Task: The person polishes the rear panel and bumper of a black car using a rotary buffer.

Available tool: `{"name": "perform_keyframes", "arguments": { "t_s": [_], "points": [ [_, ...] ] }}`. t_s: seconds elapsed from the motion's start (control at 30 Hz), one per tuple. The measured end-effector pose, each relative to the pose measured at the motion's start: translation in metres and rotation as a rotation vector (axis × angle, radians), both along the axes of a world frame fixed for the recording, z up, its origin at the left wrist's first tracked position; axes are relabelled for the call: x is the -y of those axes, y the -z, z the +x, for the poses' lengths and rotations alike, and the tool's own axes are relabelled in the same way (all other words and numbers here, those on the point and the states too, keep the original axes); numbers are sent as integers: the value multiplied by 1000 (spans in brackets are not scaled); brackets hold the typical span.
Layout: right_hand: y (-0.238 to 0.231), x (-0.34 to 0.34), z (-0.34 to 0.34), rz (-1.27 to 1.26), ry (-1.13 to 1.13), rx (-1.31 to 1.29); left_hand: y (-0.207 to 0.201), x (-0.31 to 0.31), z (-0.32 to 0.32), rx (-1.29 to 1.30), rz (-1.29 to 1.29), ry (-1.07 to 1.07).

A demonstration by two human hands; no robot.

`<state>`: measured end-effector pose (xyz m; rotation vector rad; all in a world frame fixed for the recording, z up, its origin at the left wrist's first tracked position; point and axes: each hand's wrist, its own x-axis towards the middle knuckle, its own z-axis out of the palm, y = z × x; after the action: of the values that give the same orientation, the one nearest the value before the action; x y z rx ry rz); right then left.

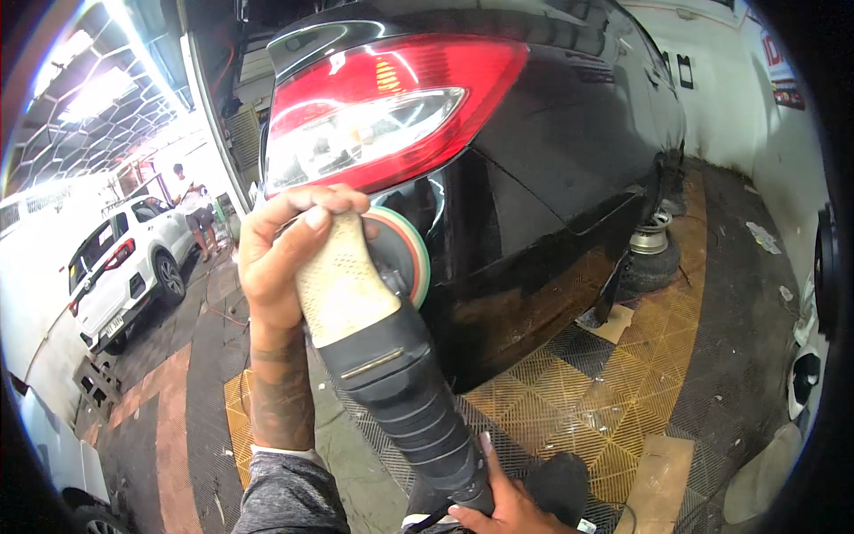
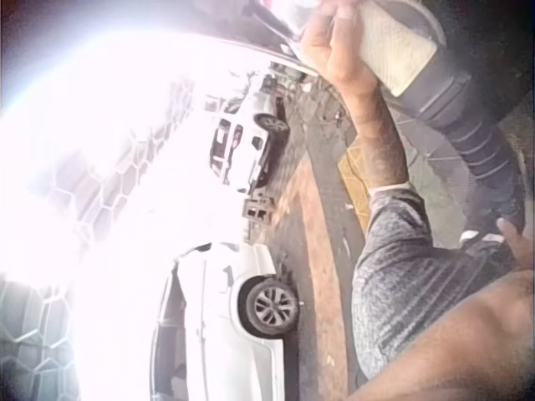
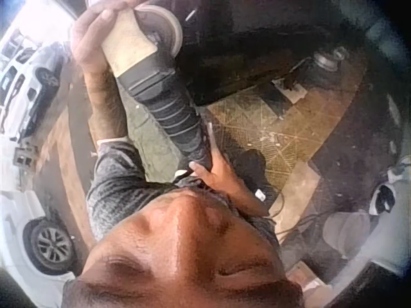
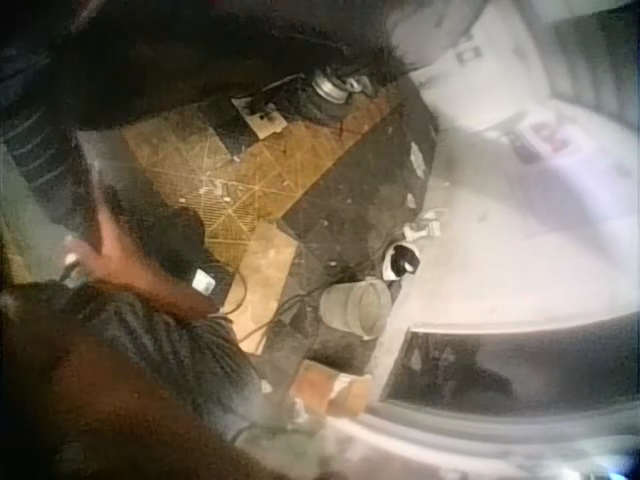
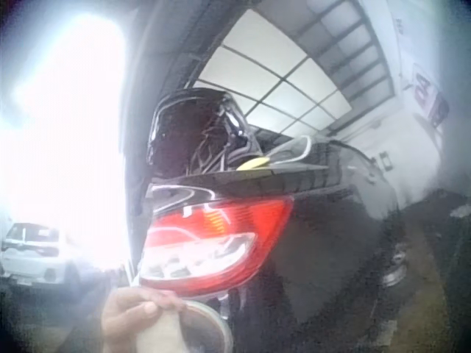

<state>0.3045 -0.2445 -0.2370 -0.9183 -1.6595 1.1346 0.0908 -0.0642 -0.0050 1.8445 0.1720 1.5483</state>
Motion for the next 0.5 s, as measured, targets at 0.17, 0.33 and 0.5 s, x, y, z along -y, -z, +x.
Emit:
{"name": "perform_keyframes", "arguments": {
  "t_s": [0.17, 0.33, 0.5],
  "points": [
    [-25, 1, 20, -32, -20, -59, -18, -1, 19, -18, -10, -29],
    [-23, -2, 37, 185, 114, -34, -19, 3, 35, -38, 15, -107],
    [12, -18, 66, 15, -29, -145, -31, -1, 92, -329, 150, -267]
  ]
}}
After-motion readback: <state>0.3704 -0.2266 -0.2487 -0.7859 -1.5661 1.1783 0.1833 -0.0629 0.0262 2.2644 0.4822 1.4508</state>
